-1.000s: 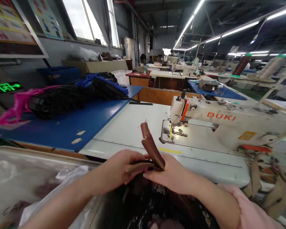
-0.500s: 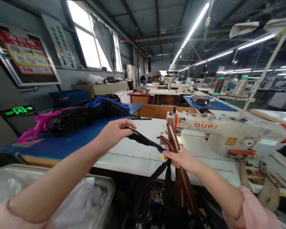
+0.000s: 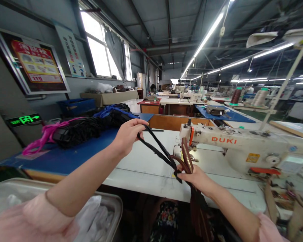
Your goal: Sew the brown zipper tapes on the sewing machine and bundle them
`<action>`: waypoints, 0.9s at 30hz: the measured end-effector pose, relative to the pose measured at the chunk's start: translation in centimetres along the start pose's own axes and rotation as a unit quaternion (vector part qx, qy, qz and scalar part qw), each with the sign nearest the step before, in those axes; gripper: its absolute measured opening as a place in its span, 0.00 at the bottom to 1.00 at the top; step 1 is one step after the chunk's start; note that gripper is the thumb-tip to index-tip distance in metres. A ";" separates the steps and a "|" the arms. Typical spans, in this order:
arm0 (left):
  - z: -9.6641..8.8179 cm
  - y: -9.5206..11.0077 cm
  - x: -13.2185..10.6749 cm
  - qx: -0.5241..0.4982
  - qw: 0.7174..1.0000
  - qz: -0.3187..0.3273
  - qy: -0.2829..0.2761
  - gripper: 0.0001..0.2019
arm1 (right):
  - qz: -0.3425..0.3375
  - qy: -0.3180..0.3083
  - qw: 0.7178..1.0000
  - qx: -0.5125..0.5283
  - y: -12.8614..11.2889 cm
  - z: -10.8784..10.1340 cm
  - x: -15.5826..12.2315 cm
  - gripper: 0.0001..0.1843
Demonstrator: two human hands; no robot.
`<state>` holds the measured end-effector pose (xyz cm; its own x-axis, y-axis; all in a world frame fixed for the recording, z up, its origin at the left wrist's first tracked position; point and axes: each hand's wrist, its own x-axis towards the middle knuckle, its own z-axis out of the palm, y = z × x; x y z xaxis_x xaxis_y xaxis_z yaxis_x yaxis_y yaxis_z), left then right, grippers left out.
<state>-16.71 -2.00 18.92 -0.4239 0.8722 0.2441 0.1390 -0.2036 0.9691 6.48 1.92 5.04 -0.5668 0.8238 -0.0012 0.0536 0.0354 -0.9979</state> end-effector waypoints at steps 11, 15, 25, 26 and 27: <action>2.1 1.7 0.7 0.195 0.973 0.059 -0.105 0.09 | -0.002 0.101 0.993 0.065 -5.4 0.1 0.0 0.21; 2.7 2.0 0.4 0.267 0.948 0.104 -0.138 0.08 | -0.047 0.081 0.992 0.087 -8.9 0.6 -0.2 0.22; 0.7 1.1 -0.9 0.265 0.936 0.082 -0.215 0.11 | -0.013 0.034 0.997 0.067 -10.2 1.6 0.1 0.18; -0.8 0.4 -0.8 0.245 0.946 0.038 -0.208 0.12 | -0.015 0.049 0.996 0.077 -10.0 0.7 -0.4 0.20; -2.4 -0.4 -0.7 0.231 0.952 -0.009 -0.203 0.13 | -0.015 0.069 0.994 0.082 -9.7 -0.3 -0.9 0.22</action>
<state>-18.60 -3.60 18.42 -0.0630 0.9926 0.1036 0.5528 -0.0517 0.8317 6.73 1.01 14.69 -0.4481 0.8936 0.0266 -0.1028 -0.0219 -0.9945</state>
